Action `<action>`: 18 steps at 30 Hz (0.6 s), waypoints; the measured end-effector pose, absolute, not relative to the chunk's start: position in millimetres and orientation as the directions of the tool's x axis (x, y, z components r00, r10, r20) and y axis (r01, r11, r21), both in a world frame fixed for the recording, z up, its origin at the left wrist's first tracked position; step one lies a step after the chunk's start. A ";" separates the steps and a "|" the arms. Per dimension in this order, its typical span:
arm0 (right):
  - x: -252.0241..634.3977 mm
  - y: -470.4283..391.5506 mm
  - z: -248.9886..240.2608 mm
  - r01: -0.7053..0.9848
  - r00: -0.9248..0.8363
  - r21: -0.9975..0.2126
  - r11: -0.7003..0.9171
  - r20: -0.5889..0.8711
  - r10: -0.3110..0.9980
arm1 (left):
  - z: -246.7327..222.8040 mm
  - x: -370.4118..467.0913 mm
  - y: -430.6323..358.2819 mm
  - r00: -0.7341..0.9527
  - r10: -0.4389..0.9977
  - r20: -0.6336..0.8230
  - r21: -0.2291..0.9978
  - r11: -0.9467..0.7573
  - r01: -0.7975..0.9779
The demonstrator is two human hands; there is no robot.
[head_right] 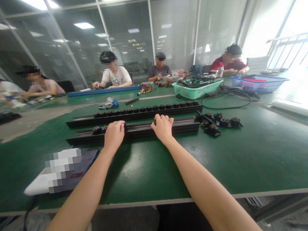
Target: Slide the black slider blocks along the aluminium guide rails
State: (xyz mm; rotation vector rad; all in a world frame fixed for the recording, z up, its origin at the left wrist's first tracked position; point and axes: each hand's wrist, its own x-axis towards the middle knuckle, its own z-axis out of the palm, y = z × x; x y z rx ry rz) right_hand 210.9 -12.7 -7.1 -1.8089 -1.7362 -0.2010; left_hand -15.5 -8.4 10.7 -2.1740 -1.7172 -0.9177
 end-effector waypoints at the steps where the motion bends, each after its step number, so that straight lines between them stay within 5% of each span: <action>1: 211.6 -13.1 -7.0 0.949 0.117 -0.310 0.057 0.513 0.850 | 10.5 -15.4 -8.3 0.122 0.795 0.594 0.202 -0.294 0.934; 18: 215.8 -16.7 -8.0 0.964 0.070 -0.255 0.075 0.514 0.855 | 7.8 -12.4 -4.9 0.190 0.762 0.619 0.307 -0.457 0.835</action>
